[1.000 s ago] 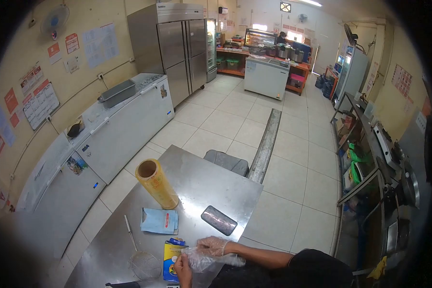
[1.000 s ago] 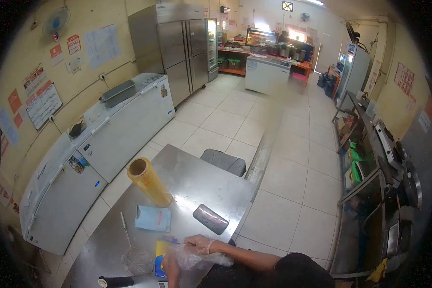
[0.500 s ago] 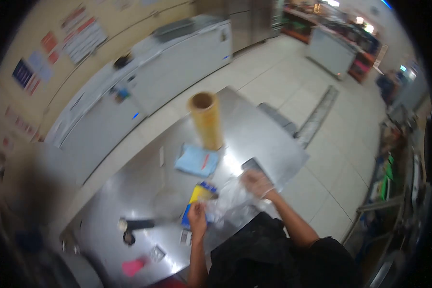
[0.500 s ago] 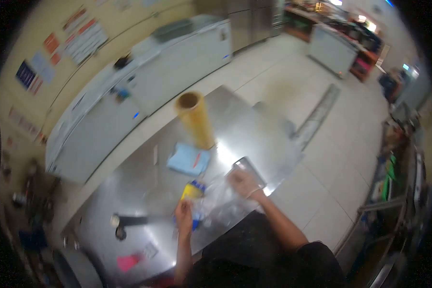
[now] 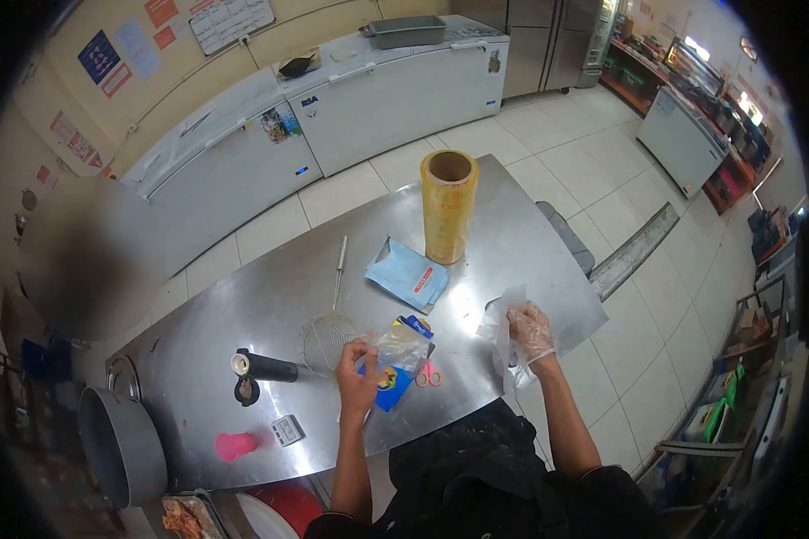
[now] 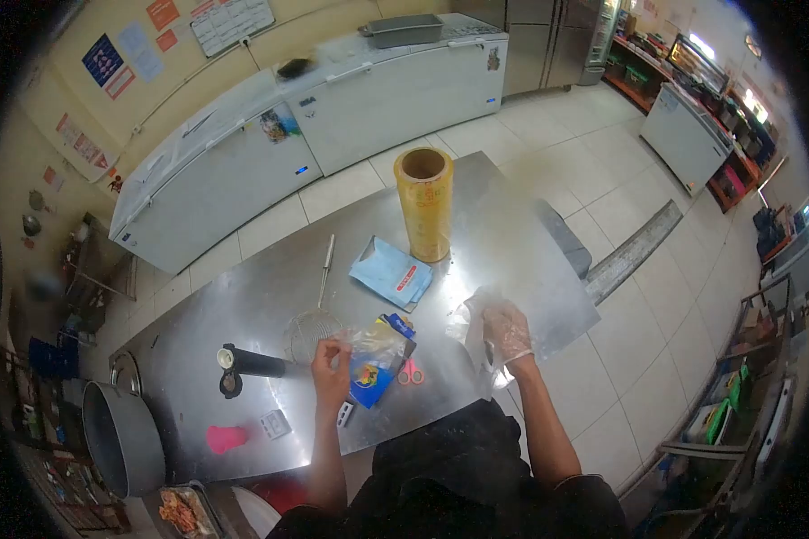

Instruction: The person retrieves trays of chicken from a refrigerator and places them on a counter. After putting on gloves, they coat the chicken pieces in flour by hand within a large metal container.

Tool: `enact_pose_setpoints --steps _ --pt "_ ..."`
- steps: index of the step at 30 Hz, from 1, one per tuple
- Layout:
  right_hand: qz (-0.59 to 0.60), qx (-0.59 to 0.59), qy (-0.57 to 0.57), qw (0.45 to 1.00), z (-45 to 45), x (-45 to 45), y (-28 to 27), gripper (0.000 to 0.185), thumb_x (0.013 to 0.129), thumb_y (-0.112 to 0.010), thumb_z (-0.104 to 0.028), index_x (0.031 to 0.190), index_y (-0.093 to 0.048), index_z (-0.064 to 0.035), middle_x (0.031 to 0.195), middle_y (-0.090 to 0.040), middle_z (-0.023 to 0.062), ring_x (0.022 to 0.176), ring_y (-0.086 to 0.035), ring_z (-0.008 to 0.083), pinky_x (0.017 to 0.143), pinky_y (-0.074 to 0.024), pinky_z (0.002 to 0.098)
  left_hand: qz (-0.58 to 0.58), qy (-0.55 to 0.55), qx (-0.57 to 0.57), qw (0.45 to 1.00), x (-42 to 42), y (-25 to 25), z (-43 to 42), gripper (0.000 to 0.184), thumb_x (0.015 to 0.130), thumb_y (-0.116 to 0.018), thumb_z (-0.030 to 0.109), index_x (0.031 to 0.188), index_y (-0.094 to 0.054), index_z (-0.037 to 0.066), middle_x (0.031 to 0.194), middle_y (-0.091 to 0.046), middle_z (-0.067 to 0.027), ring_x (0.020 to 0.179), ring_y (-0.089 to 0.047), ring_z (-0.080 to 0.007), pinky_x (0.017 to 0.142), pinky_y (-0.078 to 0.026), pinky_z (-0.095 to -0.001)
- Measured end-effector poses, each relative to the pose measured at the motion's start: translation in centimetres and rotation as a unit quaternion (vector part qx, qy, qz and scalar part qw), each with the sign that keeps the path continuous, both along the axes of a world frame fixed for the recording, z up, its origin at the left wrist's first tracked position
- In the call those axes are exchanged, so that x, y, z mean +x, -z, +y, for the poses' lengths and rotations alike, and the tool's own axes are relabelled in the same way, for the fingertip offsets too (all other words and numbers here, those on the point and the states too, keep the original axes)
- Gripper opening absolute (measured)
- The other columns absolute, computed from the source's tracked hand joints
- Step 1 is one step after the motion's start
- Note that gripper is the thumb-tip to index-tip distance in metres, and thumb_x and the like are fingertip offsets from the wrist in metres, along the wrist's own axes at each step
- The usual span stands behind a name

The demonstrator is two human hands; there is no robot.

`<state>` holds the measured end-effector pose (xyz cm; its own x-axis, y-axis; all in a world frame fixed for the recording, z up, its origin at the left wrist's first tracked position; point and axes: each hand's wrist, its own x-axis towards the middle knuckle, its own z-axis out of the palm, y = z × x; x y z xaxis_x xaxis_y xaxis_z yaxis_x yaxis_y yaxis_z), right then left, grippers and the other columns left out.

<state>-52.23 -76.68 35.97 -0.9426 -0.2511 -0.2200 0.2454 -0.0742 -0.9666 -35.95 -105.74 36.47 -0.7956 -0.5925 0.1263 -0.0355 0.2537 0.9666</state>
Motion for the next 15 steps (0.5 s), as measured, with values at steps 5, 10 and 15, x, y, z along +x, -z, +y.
enact_pose_setpoints --steps 5,10,15 --pt "0.096 0.1 -0.105 0.985 -1.3 0.1 -1.2 0.014 0.088 -0.066 -0.017 0.094 -0.058 -0.0062 0.084 -0.056 0.0021 0.074 -0.056 0.0129 0.07 -0.0491 0.0274 -0.032 0.08 -0.162 0.983 -4.5 2.7 0.6 0.016 0.088 -0.062 0.013 0.096 -0.054 0.001 0.111 -0.061 -0.0228 0.109 -0.057 -0.0369 0.094 -0.044 -0.0433" --pt "-0.05 -0.202 -0.067 0.976 -1.5 1.5 -1.8 0.019 0.085 -0.066 -0.014 0.101 -0.058 -0.0059 0.089 -0.06 0.0082 0.084 -0.06 0.0176 0.076 -0.0511 0.031 -0.188 0.132 -0.264 0.937 -6.2 10.1 -0.3 0.036 0.089 -0.06 0.023 0.115 -0.052 0.0 0.132 -0.048 -0.0247 0.127 -0.042 -0.0416 0.105 -0.032 -0.0506" --pt "-0.066 -0.215 -0.064 0.972 -0.2 3.1 -2.7 0.018 0.087 -0.063 -0.014 0.102 -0.057 -0.0058 0.091 -0.059 0.0063 0.086 -0.058 0.0155 0.072 -0.0493 0.0284 -0.106 0.077 -0.326 0.936 -5.4 7.7 2.4 0.047 0.092 -0.056 0.028 0.126 -0.046 -0.003 0.136 -0.042 -0.0241 0.134 -0.032 -0.0414 0.109 -0.026 -0.0509"
